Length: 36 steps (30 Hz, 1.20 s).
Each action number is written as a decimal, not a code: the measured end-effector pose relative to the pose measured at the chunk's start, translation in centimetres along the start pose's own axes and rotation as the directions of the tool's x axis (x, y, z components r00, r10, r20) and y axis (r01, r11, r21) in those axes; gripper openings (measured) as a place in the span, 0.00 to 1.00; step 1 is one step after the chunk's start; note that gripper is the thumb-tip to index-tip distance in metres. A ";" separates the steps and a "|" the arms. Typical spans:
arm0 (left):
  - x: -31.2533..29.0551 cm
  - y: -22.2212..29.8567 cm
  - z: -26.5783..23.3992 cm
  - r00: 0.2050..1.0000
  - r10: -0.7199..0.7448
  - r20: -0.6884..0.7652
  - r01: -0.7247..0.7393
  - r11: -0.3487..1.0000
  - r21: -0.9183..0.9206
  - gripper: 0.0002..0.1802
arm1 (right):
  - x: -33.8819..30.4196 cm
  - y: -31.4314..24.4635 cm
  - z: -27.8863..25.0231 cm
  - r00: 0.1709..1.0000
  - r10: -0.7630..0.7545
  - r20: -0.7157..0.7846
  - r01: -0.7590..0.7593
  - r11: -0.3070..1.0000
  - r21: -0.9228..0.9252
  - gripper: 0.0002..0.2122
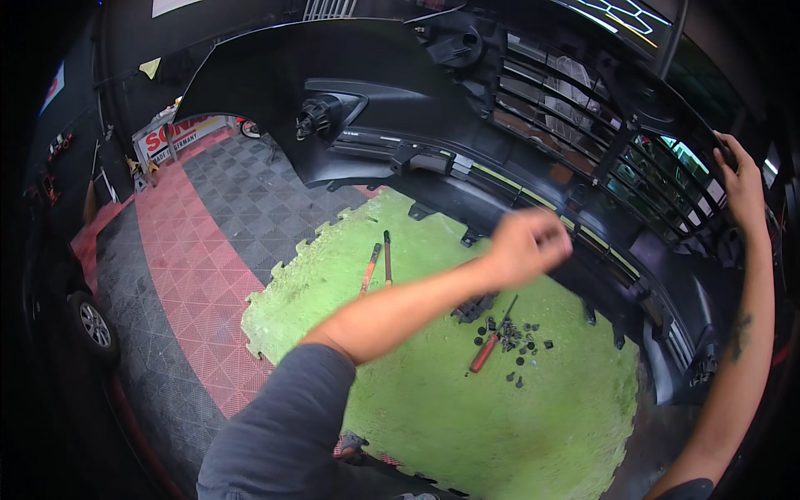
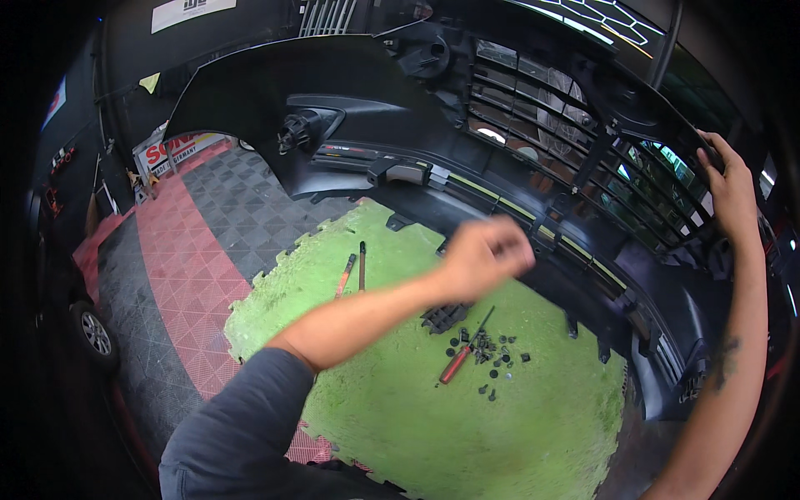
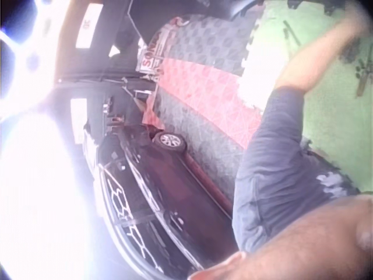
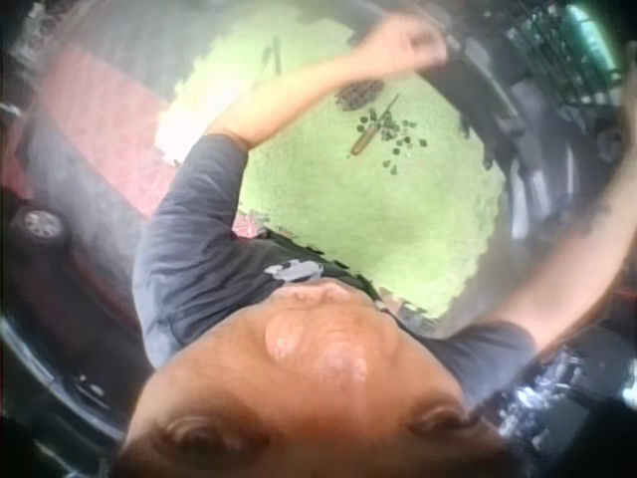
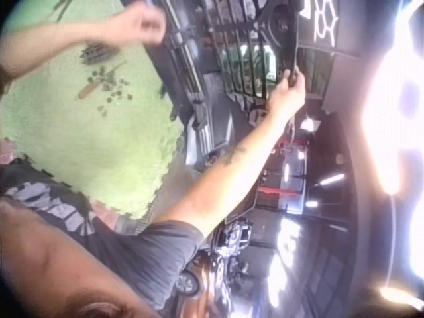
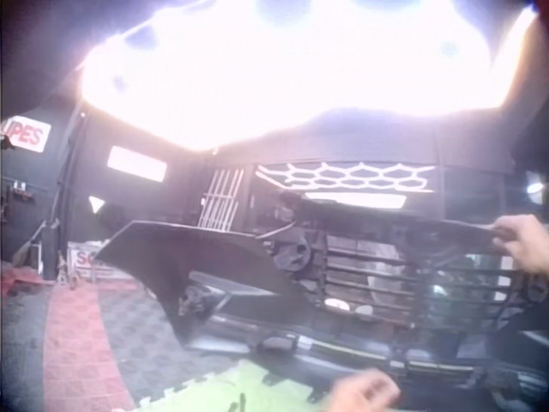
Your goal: The person assembles a car front grille by hand, inserting plastic fasteners into the grille frame and attaching a silver Toyota emblem trim piece. They repeatedly align and press the grille components together on a green mat in a workshop setting.
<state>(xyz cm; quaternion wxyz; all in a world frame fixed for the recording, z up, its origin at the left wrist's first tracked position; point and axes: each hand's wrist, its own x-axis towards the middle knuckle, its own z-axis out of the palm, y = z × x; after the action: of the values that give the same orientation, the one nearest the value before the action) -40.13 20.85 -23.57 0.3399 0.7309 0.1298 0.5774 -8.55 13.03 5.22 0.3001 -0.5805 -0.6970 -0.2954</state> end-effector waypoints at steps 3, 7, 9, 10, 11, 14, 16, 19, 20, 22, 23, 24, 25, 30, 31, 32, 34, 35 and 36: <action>6.3 2.0 -10.4 0.954 0.062 -0.294 -0.081 0.995 -0.054 0.07 | -0.8 -1.1 -0.9 0.997 0.065 0.029 -0.065 0.998 -0.027 0.15; 13.7 2.9 -24.3 0.860 -0.008 -0.510 -0.108 0.974 -0.199 0.09 | -2.1 -1.4 -0.9 0.998 0.023 -0.053 -0.022 1.000 0.022 0.15; 16.0 3.0 -28.2 0.886 -0.011 -0.464 -0.138 0.948 -0.286 0.10 | -2.4 -1.3 -1.2 0.998 0.053 -0.031 -0.051 0.996 0.071 0.17; 17.3 2.7 -29.2 0.895 -0.018 -0.445 -0.139 0.938 -0.318 0.10 | -2.8 -1.0 -1.7 0.997 0.068 -0.033 -0.066 0.997 0.047 0.18; 18.4 2.4 -30.0 0.903 -0.024 -0.428 -0.141 0.927 -0.348 0.10 | -3.1 -0.7 -1.8 0.996 0.079 -0.035 -0.079 0.997 0.024 0.18; 20.9 1.8 -30.9 0.923 -0.038 -0.382 -0.166 0.858 -0.485 0.11 | -3.5 -0.5 -2.6 0.999 0.033 -0.016 -0.032 0.999 0.041 0.18; 21.6 1.5 -30.9 0.932 -0.020 -0.362 -0.188 0.827 -0.530 0.11 | -3.8 -1.0 -2.6 0.999 0.036 -0.012 -0.034 0.993 0.115 0.18; 22.3 1.2 -29.6 0.924 -0.038 -0.381 -0.193 0.812 -0.551 0.11 | -4.0 -2.5 -3.0 0.999 0.046 -0.019 -0.044 0.995 0.094 0.18; 22.3 1.1 -29.6 0.924 -0.047 -0.380 -0.182 0.819 -0.544 0.12 | -3.9 -3.4 -2.9 0.999 0.051 -0.012 -0.050 0.998 0.046 0.17; 22.6 0.9 -29.5 0.929 -0.033 -0.368 -0.189 0.812 -0.552 0.12 | -4.0 -3.7 -2.8 0.999 0.054 -0.009 -0.054 0.999 -0.006 0.17; 22.5 0.8 -29.5 0.930 -0.030 -0.366 -0.194 0.806 -0.559 0.12 | -3.8 -3.7 -2.8 0.999 0.054 -0.002 -0.054 0.999 0.002 0.17; 22.4 0.7 -29.3 0.928 -0.028 -0.373 -0.201 0.804 -0.560 0.12 | -3.6 -3.6 -2.8 0.999 0.054 0.005 -0.054 0.999 0.010 0.17; 22.2 0.4 -29.2 0.931 -0.030 -0.364 -0.201 0.790 -0.579 0.11 | -3.4 -3.6 -2.8 0.999 0.053 0.012 -0.053 0.998 0.019 0.17; 23.1 -0.2 -29.3 0.943 -0.043 -0.329 -0.182 0.761 -0.622 0.11 | -3.4 -3.3 -2.9 0.994 0.093 0.061 -0.092 0.996 -0.005 0.20; 23.3 -0.4 -29.5 0.944 -0.045 -0.326 -0.178 0.763 -0.621 0.11 | -3.4 -3.3 -2.9 0.994 0.089 0.061 -0.089 0.996 -0.012 0.20; 23.5 -0.6 -29.5 0.946 -0.049 -0.321 -0.173 0.761 -0.625 0.10 | -3.5 -3.6 -3.1 0.994 0.095 0.054 -0.094 0.995 -0.020 0.20; 24.2 -0.7 -29.6 0.932 -0.033 -0.360 -0.189 0.804 -0.564 0.10 | -3.6 -4.3 -3.5 0.994 0.107 0.039 -0.105 0.994 -0.036 0.19; 24.7 -0.7 -29.6 0.916 -0.011 -0.400 -0.205 0.845 -0.494 0.10 | -3.7 -4.8 -3.6 0.990 0.132 0.049 -0.130 0.990 -0.056 0.19; 24.3 0.4 -29.4 0.897 0.012 -0.443 -0.214 0.887 -0.410 0.11 | -3.5 -5.3 -3.0 0.986 0.154 0.064 -0.150 0.987 -0.062 0.19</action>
<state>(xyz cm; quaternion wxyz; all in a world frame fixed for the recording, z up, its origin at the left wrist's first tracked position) -60.35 44.90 -1.90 0.4270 0.4943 0.0209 0.7569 -12.99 7.68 4.14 0.2811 -0.6499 -0.6520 -0.2712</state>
